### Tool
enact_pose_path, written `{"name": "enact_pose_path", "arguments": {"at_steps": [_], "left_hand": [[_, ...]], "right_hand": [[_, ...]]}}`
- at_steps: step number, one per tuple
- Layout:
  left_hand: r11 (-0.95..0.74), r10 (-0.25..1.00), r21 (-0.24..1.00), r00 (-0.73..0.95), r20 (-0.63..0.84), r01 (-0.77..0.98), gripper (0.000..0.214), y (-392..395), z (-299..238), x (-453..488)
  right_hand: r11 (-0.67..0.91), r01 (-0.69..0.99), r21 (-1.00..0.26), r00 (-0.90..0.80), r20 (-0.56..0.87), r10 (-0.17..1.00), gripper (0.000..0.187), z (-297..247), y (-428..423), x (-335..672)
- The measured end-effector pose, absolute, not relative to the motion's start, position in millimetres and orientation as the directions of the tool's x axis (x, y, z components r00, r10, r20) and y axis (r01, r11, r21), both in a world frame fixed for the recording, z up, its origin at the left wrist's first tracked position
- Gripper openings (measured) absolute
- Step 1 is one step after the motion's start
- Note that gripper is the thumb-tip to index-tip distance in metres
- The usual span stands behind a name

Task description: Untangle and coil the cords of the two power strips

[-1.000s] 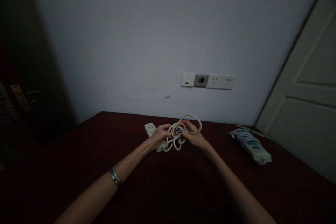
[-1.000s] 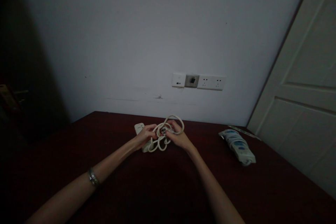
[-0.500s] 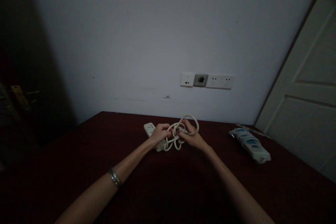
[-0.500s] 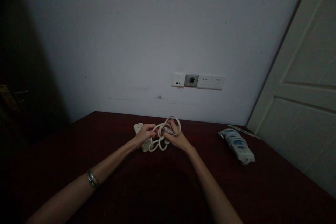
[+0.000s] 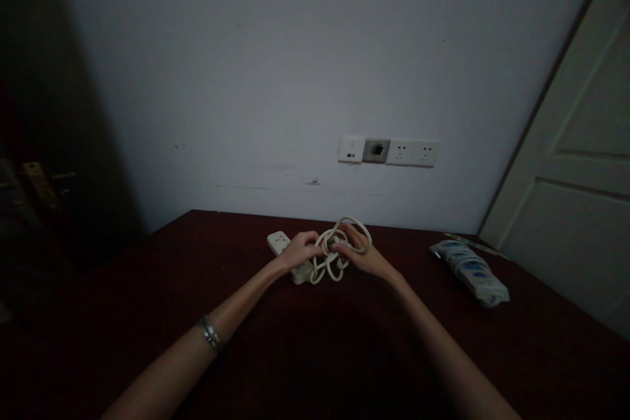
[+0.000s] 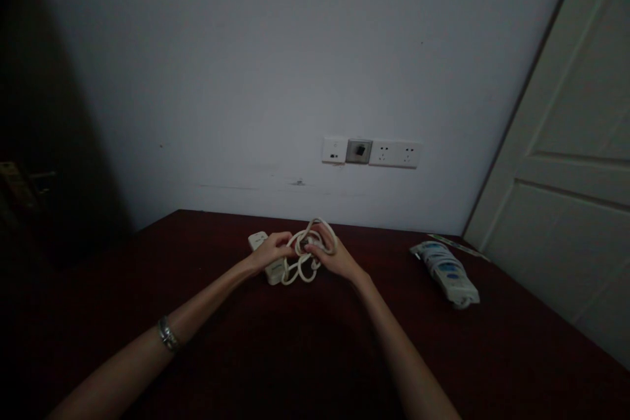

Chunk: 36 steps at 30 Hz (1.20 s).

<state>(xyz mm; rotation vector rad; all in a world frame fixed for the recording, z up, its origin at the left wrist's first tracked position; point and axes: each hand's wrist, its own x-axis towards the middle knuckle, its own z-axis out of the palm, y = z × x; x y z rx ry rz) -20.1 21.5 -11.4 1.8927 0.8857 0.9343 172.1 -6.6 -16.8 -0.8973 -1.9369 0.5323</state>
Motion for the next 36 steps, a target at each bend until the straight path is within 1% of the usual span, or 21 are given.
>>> {"name": "enact_pose_path", "arguments": {"at_steps": [4,10,15,18,20,23,26,28,32,34,36], "left_hand": [[-0.469,0.829,0.839,0.465,0.311,0.274,0.024,20,-9,-19],[-0.585,0.804,0.714,0.396,0.444,0.385,0.019,15,-12,-17],[-0.574,0.819,0.694,0.300,0.490,0.435,0.014,8,-11,-13],[-0.553,0.830,0.685,0.247,0.500,0.475,0.018,4,-11,-9],[-0.551,0.830,0.679,0.236,0.505,0.485,0.018,2,-12,-5],[-0.550,0.830,0.672,0.233,0.507,0.496,0.015,-2,-14,1],[-0.536,0.838,0.677,0.217,0.501,0.505,0.013,-4,-15,4],[-0.544,0.833,0.676,0.222,0.507,0.497,0.012,-5,-14,4],[-0.579,0.810,0.660,0.248,0.530,0.480,0.011,-1,-14,-1],[-0.595,0.801,0.654,0.287,0.525,0.467,0.010,1,-12,-4],[-0.608,0.794,0.660,0.341,0.504,0.441,0.013,3,-9,-8]], "right_hand": [[0.677,0.312,-0.667,-0.331,0.592,0.735,0.028,-14,-8,167],[0.702,0.344,-0.623,-0.319,0.626,0.712,0.029,-8,-13,161],[0.709,0.374,-0.598,-0.329,0.629,0.704,0.026,-9,-15,158],[0.704,0.376,-0.603,-0.315,0.631,0.709,0.026,-14,-13,159],[0.717,0.387,-0.580,-0.296,0.659,0.692,0.024,-19,-9,160],[0.743,0.444,-0.500,-0.280,0.711,0.645,0.022,-24,-4,163],[0.733,0.539,-0.414,-0.308,0.714,0.629,0.021,-24,-4,164],[0.696,0.610,-0.379,-0.307,0.696,0.649,0.021,-19,-8,162],[0.568,0.740,-0.361,-0.267,0.617,0.740,0.026,-8,-19,154],[0.506,0.797,-0.330,-0.249,0.584,0.772,0.031,-4,-24,149],[0.456,0.841,-0.292,-0.233,0.565,0.792,0.034,-2,-28,147]]}}
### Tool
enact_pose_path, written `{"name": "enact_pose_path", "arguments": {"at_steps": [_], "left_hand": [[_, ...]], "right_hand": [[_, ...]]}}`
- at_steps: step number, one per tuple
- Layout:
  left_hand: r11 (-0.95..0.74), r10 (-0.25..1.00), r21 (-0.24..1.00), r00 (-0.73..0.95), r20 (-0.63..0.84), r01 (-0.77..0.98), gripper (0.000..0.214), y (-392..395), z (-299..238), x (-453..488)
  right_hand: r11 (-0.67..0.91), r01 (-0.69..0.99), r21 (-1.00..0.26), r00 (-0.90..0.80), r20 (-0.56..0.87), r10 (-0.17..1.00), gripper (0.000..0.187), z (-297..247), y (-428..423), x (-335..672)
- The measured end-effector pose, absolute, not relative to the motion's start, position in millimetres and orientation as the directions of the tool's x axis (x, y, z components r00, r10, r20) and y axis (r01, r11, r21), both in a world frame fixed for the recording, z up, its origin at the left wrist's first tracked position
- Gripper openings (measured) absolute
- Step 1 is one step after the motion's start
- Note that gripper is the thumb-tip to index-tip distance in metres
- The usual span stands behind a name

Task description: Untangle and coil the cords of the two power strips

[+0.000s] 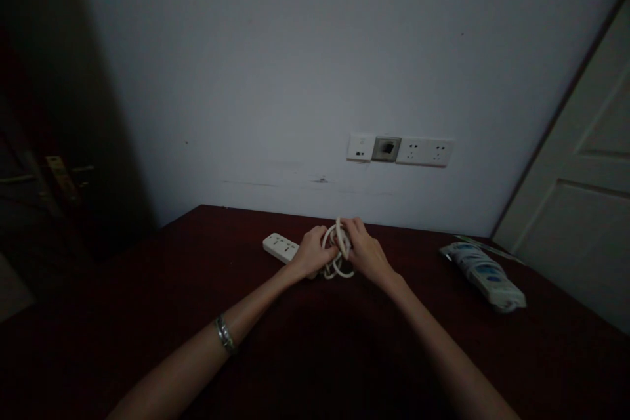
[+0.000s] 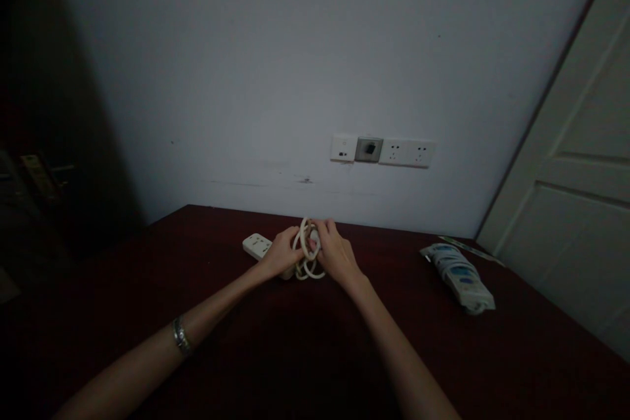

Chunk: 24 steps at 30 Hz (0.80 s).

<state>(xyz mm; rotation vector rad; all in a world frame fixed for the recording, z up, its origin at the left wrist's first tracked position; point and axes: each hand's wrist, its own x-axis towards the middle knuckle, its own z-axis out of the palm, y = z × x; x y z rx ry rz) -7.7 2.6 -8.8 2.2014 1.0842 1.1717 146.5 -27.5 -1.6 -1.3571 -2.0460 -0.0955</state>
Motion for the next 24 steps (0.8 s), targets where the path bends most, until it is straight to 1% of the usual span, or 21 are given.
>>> {"name": "enact_pose_path", "arguments": {"at_steps": [3,6,9,12,14,16,18,21,24], "left_hand": [[-0.565,0.813,0.729,0.411,0.412,0.387,0.020,5,-2,-13],[-0.459,0.850,0.826,0.434,0.300,0.328,0.021,8,3,-16],[-0.344,0.872,0.912,0.437,0.221,0.226,0.021,11,8,-18],[-0.171,0.859,0.981,0.501,0.102,0.093,0.026,8,18,-23],[-0.031,0.801,0.999,0.598,0.004,0.034,0.035,3,26,-28],[0.042,0.733,0.999,0.679,-0.041,0.016,0.047,-5,33,-32],[0.019,0.722,1.000,0.692,-0.029,0.022,0.051,-11,37,-35],[-0.049,0.748,0.998,0.664,0.004,0.049,0.052,-18,37,-36],[-0.086,0.698,0.996,0.715,0.037,0.032,0.056,-22,39,-33]], "right_hand": [[0.416,0.872,-0.257,-0.214,0.564,0.797,0.034,1,-30,143],[0.385,0.893,-0.234,-0.192,0.575,0.795,0.033,2,-31,140],[0.340,0.913,-0.225,-0.160,0.569,0.807,0.033,3,-32,137],[0.342,0.893,-0.294,-0.118,0.579,0.807,0.032,2,-33,134],[0.376,0.856,-0.355,-0.104,0.594,0.798,0.032,0,-32,133],[0.403,0.828,-0.390,-0.102,0.601,0.793,0.031,-2,-31,131],[0.421,0.814,-0.400,-0.115,0.600,0.792,0.030,-4,-30,130],[0.435,0.803,-0.409,-0.121,0.603,0.789,0.026,-5,-30,128],[0.419,0.811,-0.408,-0.121,0.584,0.803,0.026,-2,-33,128]]}}
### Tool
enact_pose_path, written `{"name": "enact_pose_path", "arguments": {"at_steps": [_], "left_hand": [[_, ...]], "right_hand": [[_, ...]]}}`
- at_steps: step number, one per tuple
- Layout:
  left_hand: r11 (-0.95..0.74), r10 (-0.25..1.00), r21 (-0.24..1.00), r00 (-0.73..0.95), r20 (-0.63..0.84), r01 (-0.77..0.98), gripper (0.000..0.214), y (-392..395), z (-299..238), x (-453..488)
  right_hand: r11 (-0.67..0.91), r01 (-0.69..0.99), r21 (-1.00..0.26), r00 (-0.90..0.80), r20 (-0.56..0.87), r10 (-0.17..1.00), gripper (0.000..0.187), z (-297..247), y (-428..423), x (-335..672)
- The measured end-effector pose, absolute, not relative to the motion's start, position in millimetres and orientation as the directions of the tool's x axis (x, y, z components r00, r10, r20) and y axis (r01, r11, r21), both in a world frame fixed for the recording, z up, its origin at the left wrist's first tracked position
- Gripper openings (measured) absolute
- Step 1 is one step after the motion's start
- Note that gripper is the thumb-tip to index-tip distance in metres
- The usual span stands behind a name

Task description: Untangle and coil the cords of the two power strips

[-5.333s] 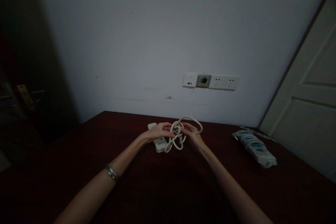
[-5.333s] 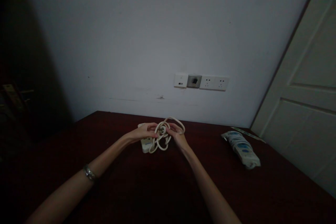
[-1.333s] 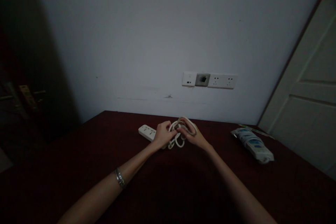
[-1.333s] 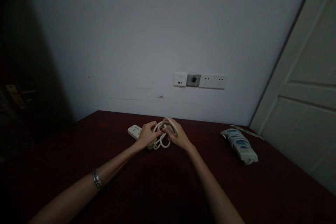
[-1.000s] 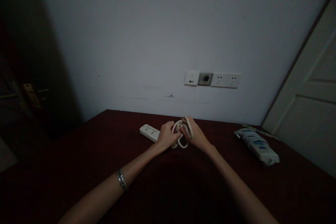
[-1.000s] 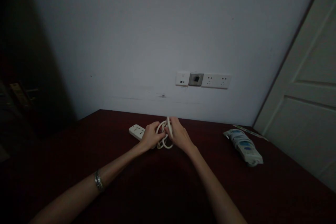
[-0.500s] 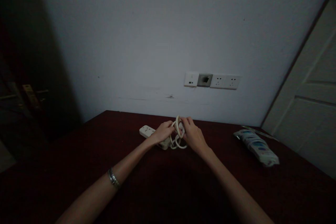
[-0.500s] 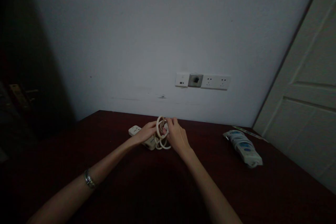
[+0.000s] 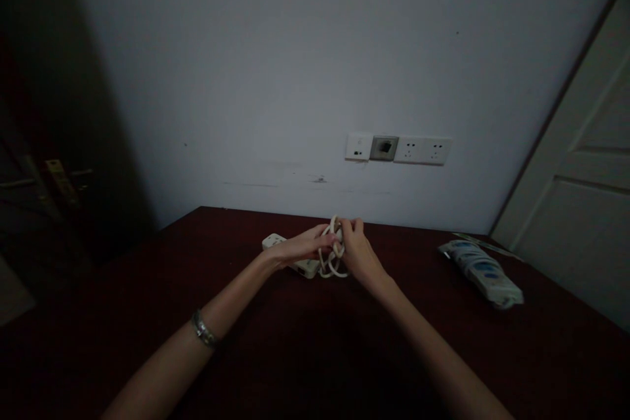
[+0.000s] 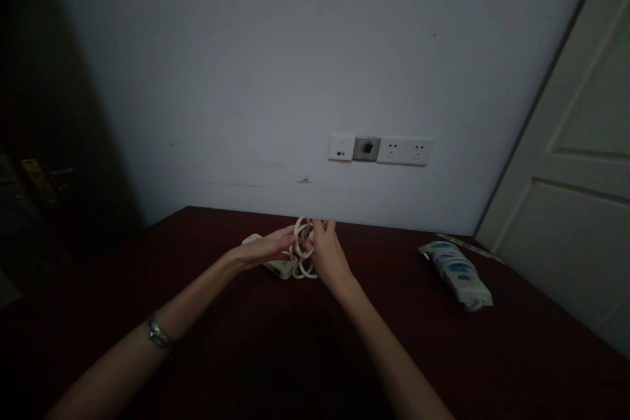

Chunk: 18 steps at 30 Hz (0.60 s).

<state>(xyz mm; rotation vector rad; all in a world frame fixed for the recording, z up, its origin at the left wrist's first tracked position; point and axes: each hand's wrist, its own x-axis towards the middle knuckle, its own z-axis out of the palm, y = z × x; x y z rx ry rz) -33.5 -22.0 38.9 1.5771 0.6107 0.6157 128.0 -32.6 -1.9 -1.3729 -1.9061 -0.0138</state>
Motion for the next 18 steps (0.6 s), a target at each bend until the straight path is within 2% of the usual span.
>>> {"name": "enact_pose_path", "arguments": {"at_steps": [3,6,11,18], "left_hand": [[-0.193,0.664,0.981,0.735,0.138,-0.010,0.052,-24,42,-30],[-0.246,0.664,0.969,0.731,0.159,0.013,0.042,-23,43,-28],[-0.169,0.646,0.986,0.756,0.103,0.010,0.048,-15,40,-32],[-0.089,0.655,0.996,0.754,0.052,0.009,0.053,-10,37,-38]], "right_hand": [[0.420,0.804,-0.421,-0.133,0.561,0.817,0.027,-1,-33,128],[0.436,0.767,-0.471,-0.114,0.568,0.815,0.028,-3,-31,129],[0.468,0.723,-0.508,-0.125,0.570,0.812,0.029,-7,-26,132],[0.485,0.745,-0.458,-0.135,0.608,0.782,0.032,-5,-27,131]]}}
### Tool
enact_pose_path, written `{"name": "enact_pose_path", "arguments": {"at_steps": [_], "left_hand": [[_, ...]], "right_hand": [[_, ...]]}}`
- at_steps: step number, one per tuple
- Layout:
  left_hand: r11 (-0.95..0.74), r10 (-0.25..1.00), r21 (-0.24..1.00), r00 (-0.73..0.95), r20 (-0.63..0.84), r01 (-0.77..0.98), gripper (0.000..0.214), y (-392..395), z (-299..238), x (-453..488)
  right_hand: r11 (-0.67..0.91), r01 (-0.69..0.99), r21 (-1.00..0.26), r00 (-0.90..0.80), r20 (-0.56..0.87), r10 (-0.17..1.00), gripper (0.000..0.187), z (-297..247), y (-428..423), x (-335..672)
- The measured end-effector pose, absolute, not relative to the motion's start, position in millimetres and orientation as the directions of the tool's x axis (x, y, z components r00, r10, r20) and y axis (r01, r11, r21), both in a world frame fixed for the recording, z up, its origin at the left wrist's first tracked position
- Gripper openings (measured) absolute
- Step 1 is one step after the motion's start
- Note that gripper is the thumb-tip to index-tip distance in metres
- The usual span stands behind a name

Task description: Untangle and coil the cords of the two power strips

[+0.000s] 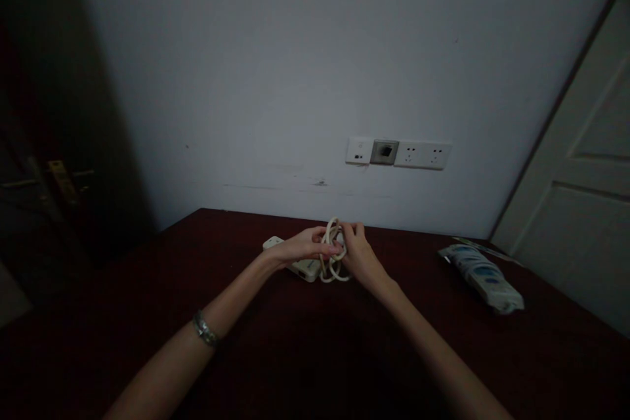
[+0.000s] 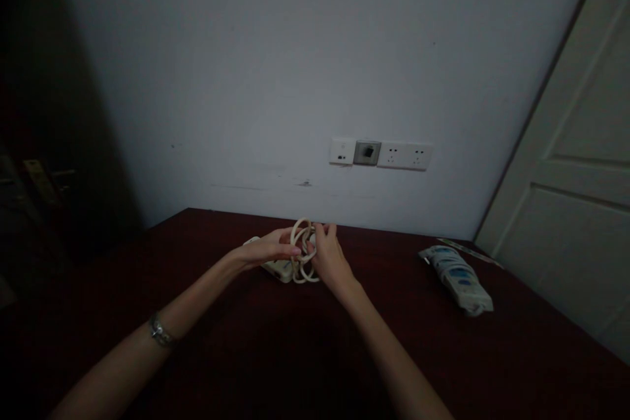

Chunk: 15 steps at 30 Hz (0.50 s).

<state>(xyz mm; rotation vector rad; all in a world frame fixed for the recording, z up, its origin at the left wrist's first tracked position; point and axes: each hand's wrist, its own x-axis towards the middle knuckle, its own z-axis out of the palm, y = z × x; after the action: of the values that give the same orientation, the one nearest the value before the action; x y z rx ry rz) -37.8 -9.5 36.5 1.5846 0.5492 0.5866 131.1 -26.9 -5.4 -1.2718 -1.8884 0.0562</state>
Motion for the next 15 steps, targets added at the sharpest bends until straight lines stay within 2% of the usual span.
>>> {"name": "enact_pose_path", "arguments": {"at_steps": [6,12,15], "left_hand": [[-0.083,0.664,0.996,0.744,0.076,-0.028,0.055,0,26,-40],[-0.036,0.696,0.993,0.711,0.104,-0.111,0.050,8,19,-44],[-0.045,0.670,0.991,0.731,0.125,-0.129,0.054,11,18,-47]], "right_hand": [[0.492,0.741,-0.456,-0.094,0.656,0.749,0.038,-12,-25,127],[0.597,0.687,-0.414,-0.181,0.698,0.692,0.060,-18,-19,129],[0.650,0.610,-0.452,-0.252,0.668,0.700,0.067,-13,-17,138]]}}
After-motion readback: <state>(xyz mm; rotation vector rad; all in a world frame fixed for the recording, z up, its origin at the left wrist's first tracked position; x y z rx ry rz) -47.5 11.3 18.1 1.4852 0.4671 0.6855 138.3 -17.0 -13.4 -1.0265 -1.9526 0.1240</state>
